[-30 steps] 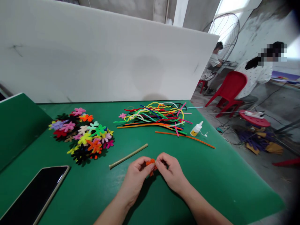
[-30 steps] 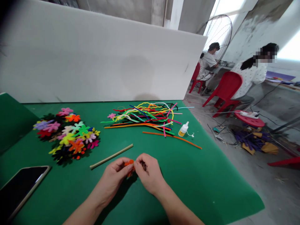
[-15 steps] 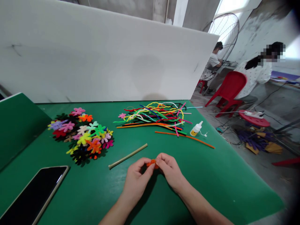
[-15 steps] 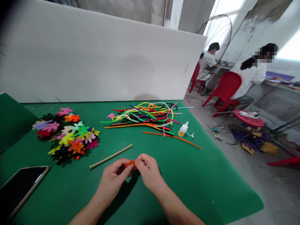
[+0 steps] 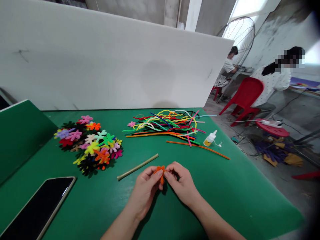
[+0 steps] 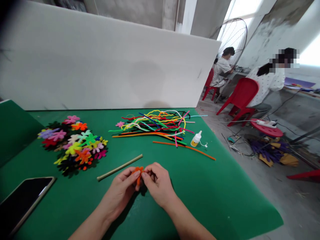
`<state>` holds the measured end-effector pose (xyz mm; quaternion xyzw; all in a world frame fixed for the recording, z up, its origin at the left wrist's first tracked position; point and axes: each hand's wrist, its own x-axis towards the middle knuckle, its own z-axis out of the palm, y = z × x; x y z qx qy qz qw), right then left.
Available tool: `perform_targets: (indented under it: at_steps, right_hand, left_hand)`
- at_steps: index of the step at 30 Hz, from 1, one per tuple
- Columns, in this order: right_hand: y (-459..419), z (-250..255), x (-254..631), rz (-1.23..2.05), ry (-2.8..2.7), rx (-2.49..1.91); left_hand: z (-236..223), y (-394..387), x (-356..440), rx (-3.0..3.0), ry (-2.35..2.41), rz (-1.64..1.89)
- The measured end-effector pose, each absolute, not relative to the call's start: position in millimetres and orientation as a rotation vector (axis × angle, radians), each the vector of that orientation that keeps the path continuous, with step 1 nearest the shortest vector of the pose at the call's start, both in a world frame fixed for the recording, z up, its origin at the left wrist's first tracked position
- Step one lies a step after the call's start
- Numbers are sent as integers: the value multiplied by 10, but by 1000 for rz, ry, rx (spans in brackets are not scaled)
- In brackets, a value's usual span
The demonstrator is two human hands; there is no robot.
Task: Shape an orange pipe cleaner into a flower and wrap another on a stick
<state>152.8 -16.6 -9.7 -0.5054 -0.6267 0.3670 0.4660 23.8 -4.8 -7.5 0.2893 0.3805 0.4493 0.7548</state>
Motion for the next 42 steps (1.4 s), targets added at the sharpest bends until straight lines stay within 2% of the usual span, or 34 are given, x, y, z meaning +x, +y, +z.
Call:
perform_targets:
  at_steps: [3, 9, 14, 17, 29, 42]
  right_hand:
    - [-161, -111, 1524, 917, -1505, -1257]
    - [-157, -178, 1456, 1273, -1145, -1167]
    - [-143, -190, 1411, 1418, -897, -1073]
    - [-124, -177, 1410, 1471, -854, -1040]
    - [-98, -184, 1490, 1342, -1146, -1099]
    - [-146, -172, 1507, 1314, -1105, -1039]
  left_hand:
    - [-65, -55, 254, 653, 813, 951]
    - [-77, -74, 282, 794, 913, 985]
    - [-84, -74, 291, 1017, 1040, 1014]
    - [-70, -71, 289, 958, 1025, 1023]
    - [-124, 14, 208, 495, 862, 974]
    - [-13, -75, 246, 662, 807, 973]
